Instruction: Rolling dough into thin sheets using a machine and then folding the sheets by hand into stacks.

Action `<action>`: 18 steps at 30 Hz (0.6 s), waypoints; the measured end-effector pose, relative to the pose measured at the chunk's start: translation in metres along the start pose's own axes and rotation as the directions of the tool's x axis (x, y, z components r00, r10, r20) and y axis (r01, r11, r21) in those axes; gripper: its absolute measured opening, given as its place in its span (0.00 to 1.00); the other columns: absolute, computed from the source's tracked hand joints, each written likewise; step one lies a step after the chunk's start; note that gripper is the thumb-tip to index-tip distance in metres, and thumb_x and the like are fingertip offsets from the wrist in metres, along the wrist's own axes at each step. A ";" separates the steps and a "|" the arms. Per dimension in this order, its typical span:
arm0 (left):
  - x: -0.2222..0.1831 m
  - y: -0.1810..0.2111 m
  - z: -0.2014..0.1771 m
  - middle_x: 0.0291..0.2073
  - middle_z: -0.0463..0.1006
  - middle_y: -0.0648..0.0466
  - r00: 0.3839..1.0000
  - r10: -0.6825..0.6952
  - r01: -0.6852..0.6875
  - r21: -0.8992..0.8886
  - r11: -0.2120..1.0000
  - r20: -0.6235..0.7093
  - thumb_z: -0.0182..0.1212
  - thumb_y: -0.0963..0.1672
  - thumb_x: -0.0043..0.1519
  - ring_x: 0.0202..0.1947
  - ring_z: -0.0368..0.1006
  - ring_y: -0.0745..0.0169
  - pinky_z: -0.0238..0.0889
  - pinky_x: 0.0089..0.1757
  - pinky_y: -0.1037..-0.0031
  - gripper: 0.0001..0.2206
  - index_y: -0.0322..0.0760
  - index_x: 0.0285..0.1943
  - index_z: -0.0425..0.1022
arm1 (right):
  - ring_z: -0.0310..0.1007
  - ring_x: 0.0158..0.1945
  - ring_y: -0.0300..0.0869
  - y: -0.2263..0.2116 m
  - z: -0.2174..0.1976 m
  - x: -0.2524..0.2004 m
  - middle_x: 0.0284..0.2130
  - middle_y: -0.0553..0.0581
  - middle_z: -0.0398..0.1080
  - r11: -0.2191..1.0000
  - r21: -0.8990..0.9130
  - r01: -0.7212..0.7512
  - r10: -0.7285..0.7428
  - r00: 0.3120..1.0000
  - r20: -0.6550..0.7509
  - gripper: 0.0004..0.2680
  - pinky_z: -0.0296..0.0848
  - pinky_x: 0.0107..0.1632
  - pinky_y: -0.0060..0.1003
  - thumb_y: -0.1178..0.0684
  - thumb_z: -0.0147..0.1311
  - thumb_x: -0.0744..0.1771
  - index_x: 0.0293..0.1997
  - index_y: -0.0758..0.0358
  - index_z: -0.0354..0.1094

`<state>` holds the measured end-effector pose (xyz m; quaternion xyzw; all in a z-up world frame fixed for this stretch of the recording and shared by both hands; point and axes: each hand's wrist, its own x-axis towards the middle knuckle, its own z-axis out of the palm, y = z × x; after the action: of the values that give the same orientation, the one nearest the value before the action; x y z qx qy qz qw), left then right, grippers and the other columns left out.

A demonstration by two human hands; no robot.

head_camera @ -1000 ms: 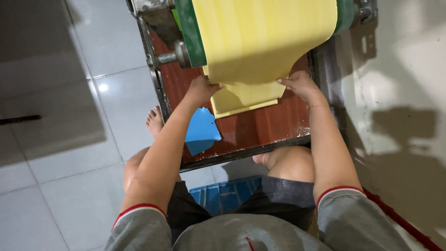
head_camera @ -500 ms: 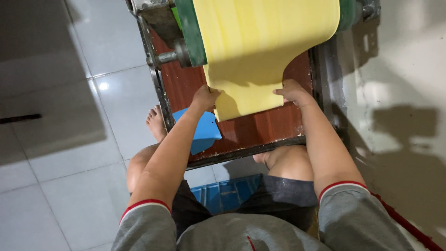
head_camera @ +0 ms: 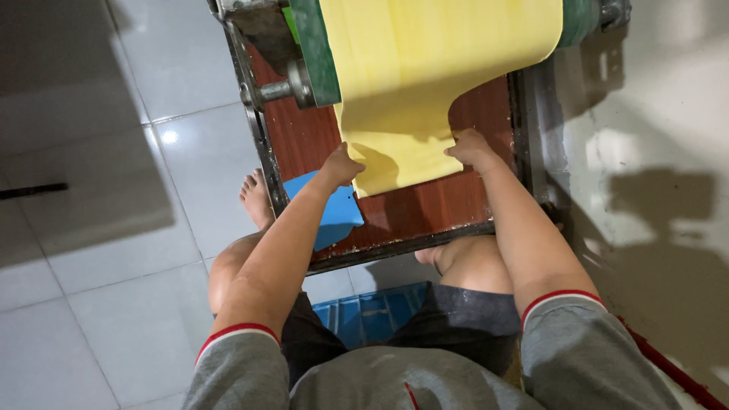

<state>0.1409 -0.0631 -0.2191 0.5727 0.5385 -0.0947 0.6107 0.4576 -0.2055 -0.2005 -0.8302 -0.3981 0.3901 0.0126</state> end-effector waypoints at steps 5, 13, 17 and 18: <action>0.007 -0.006 -0.001 0.60 0.72 0.34 0.999 0.023 -0.024 0.045 0.999 0.026 0.70 0.44 0.56 0.42 0.80 0.38 0.80 0.27 0.61 0.32 0.33 0.72 0.66 | 0.71 0.58 0.66 -0.028 -0.010 -0.020 0.50 0.77 0.74 0.999 -0.043 -0.009 0.012 0.997 0.077 0.20 0.71 0.56 0.55 0.49 0.62 0.62 0.54 0.77 0.73; -0.040 0.046 -0.030 0.63 0.70 0.32 0.994 0.068 -0.052 0.171 0.984 -0.088 0.70 0.50 0.57 0.61 0.71 0.32 0.73 0.51 0.50 0.40 0.32 0.76 0.53 | 0.62 0.67 0.65 -0.051 -0.031 -0.045 0.61 0.79 0.64 0.995 -0.034 -0.089 0.093 0.987 0.128 0.29 0.62 0.67 0.54 0.47 0.62 0.63 0.67 0.80 0.60; -0.095 0.119 -0.059 0.58 0.73 0.32 0.946 0.204 -0.146 0.228 0.963 -0.252 0.70 0.52 0.59 0.60 0.70 0.28 0.66 0.59 0.46 0.35 0.38 0.68 0.53 | 0.65 0.64 0.64 -0.031 -0.044 -0.030 0.57 0.79 0.68 0.989 -0.021 -0.145 0.144 0.988 -0.055 0.34 0.65 0.64 0.56 0.31 0.60 0.62 0.59 0.82 0.67; -0.094 0.122 -0.060 0.58 0.73 0.32 0.946 0.206 -0.148 0.231 0.962 -0.252 0.70 0.52 0.59 0.60 0.70 0.28 0.66 0.59 0.46 0.35 0.38 0.68 0.53 | 0.65 0.64 0.64 -0.035 -0.052 -0.037 0.57 0.79 0.68 0.989 -0.017 -0.146 0.145 0.988 -0.056 0.34 0.65 0.64 0.56 0.31 0.60 0.62 0.59 0.82 0.67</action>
<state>0.1594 -0.0222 -0.0605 0.6875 0.5508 -0.0156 0.4729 0.4553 -0.1910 -0.1289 -0.8675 -0.3402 0.3627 -0.0139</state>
